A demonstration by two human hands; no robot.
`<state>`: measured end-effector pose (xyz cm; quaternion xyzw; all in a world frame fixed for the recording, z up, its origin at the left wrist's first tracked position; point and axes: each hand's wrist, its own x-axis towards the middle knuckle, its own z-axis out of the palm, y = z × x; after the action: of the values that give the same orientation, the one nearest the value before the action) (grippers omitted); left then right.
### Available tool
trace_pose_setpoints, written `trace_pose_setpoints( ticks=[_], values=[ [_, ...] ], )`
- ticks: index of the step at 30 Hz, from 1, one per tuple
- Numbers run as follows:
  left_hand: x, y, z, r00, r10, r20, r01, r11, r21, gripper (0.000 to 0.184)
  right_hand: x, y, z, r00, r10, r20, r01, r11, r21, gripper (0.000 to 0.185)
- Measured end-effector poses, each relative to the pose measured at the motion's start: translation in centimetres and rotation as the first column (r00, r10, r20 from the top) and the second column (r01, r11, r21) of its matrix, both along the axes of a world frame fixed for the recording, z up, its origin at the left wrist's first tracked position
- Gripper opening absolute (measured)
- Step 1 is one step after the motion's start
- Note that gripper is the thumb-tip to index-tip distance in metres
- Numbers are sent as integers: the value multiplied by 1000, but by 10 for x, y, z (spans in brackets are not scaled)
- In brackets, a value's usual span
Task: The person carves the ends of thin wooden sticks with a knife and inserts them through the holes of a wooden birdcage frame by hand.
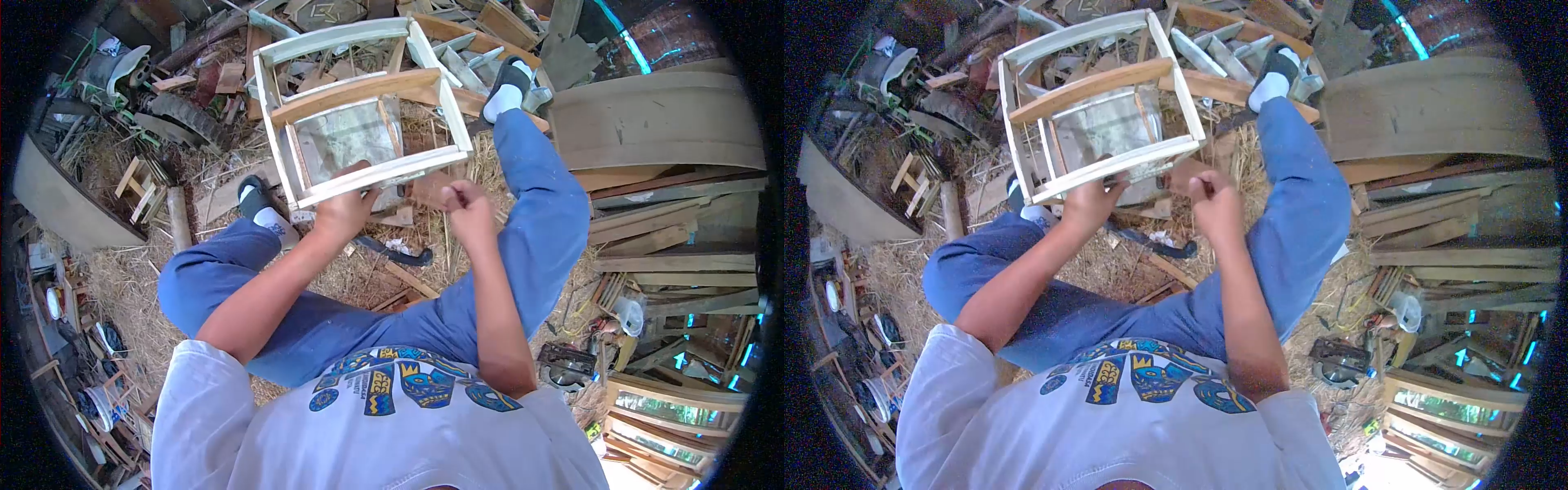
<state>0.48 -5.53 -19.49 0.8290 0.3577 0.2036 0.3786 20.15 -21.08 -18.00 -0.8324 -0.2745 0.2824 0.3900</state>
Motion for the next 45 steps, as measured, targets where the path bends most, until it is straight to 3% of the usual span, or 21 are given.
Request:
trace_pose_setpoints(
  ticks=[2, 3, 4, 5, 6, 8, 12, 14, 16, 19, 22, 24, 25, 27, 31, 33, 38, 40, 42, 45],
  values=[
    [3, 1, -16, 994, 85, 69, -93, 990, 110, 18, -3, -4, -50, 984, 50, 173, -75, 988, 139, 19],
    [5, 6, 8, 999, 23, 40, -26, 996, 89, 16, -2, -5, -72, 984, 49, 174, -73, 988, 136, 19],
    [8, 14, -6, 998, 10, -57, -5, 995, 95, 20, 0, -3, -92, 981, 96, 167, -97, 995, 1, 20],
    [11, 20, -5, 1000, 8, -28, -5, 994, 106, 17, 2, -1, -103, 978, 144, 154, -124, 983, -136, 23],
    [13, 25, -3, 1000, 5, 1, -5, 993, 115, 14, 2, 1, -106, 977, 150, 153, -129, 982, -139, 23],
    [14, 34, 1, 998, 36, 49, -43, 988, 149, 13, 5, 1, -110, 938, 146, 315, -109, 985, -131, 18],
    [15, 27, -4, 998, 17, -59, -12, 996, 89, 18, 39, -4, -110, 955, 78, 287, -35, 988, -152, 19],
    [15, 21, -8, 997, -2, -83, 10, 996, 92, 20, 58, -5, -119, 965, -24, 261, 83, 973, -217, 21],
    [14, 18, -11, 984, -163, 66, 134, 938, 321, 21, 65, -11, -144, 950, -5, 313, 102, 950, -296, 23],
    [9, 15, -16, 979, -193, 70, 165, 943, 290, 21, 48, -17, -184, 974, 51, 221, 0, 975, -224, 25],
    [4, 17, -18, 968, -245, 57, 211, 915, 342, 25, 17, -39, -255, 941, 124, 314, 39, 883, -468, 25],
    [0, 18, -9, 958, -261, 116, 215, 925, 312, 28, -2, -55, -307, 728, 646, 231, -298, 600, -742, 25],
    [-1, 19, -9, 958, -267, 105, 226, 928, 295, 27, -18, -53, -300, 733, 645, 216, -305, 596, -742, 25],
    [-2, 20, -9, 957, -276, 91, 243, 932, 269, 26, -44, -59, -296, 943, 262, 203, -35, 688, -725, 26],
    [-5, 23, -19, 952, -299, 67, 276, 932, 234, 24, -47, -65, -305, 963, 263, 52, -144, 672, -726, 30],
    [-5, 20, -6, 960, -276, 38, 267, 950, 163, 20, -53, -73, -307, 971, 201, 129, -93, 815, -572, 33],
    [0, 19, -8, 982, -189, 16, 183, 966, 182, 19, -47, -63, -337, 996, 73, 57, -17, 742, -670, 34],
    [-1, 20, -9, 986, -165, 7, 161, 970, 184, 19, -47, -58, -322, 999, -1, 46, 32, 729, -684, 32],
    [1, 25, -19, 979, -183, 85, 164, 967, 196, 20, -39, -37, -261, 977, 205, 52, -102, 673, -733, 27],
    [1, 24, -14, 980, -198, 25, 190, 962, 198, 22, -22, -27, -249, 942, 325, 86, -172, 684, -709, 24]
  ],
)
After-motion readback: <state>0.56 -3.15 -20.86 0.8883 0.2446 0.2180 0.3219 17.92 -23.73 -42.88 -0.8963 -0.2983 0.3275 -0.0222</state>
